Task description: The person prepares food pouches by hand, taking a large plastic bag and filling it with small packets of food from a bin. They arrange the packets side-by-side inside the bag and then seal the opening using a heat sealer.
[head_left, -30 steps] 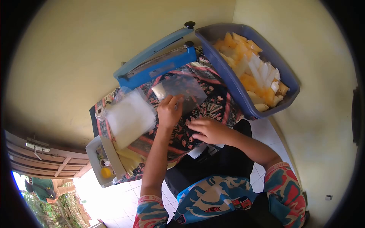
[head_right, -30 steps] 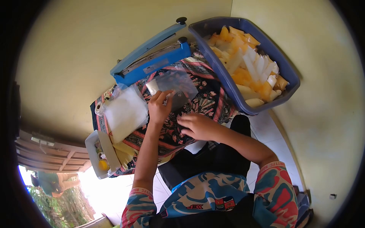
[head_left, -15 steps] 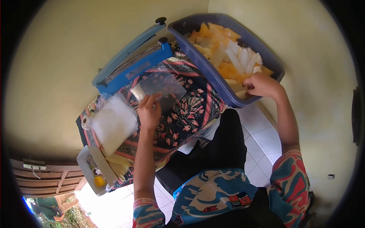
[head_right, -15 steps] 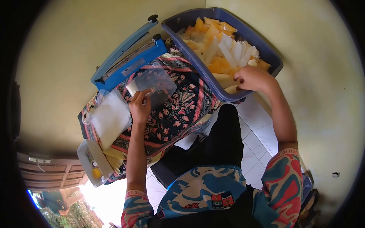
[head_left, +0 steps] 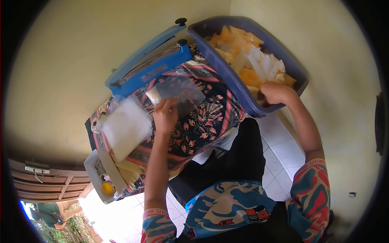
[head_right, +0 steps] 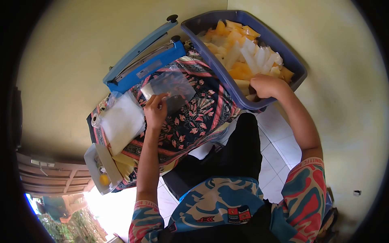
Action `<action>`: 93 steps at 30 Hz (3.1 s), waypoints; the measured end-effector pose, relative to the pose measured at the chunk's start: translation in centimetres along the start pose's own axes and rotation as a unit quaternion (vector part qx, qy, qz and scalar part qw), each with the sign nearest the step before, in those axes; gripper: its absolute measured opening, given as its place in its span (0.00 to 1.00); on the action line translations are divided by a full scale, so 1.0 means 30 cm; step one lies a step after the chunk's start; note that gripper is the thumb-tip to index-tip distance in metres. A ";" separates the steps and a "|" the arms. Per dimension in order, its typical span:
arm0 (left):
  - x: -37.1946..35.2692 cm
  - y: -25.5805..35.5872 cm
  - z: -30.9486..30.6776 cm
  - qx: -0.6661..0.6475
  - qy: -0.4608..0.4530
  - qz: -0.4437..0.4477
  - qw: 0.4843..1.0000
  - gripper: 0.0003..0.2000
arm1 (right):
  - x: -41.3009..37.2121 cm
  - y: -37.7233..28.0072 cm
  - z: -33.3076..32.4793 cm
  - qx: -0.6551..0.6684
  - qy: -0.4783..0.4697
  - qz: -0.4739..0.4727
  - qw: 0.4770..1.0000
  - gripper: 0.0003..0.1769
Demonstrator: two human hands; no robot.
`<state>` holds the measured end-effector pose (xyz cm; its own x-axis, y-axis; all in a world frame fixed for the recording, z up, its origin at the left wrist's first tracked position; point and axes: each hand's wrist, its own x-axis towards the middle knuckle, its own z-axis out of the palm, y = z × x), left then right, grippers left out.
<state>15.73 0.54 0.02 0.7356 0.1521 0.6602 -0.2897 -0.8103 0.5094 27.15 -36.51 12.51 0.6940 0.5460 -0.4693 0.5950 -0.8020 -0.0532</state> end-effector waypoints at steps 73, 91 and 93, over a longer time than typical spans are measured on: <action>0.020 -0.016 -0.009 0.015 0.036 0.025 0.999 0.09 | 0.771 -0.738 0.281 0.289 0.402 -0.203 0.845 0.20; 0.010 -0.023 -0.005 0.022 0.020 0.039 0.999 0.10 | 0.766 -0.747 0.230 0.327 0.376 -0.203 0.843 0.27; 0.012 -0.017 -0.007 0.018 0.019 0.041 0.999 0.09 | 0.747 -0.752 0.219 0.342 0.372 -0.216 0.836 0.27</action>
<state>16.00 1.12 0.12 0.6867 0.1054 0.7192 -0.3255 -0.8401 0.4339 26.61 -7.75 -2.61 0.6858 0.6162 0.3873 0.6607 -0.3038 -0.6864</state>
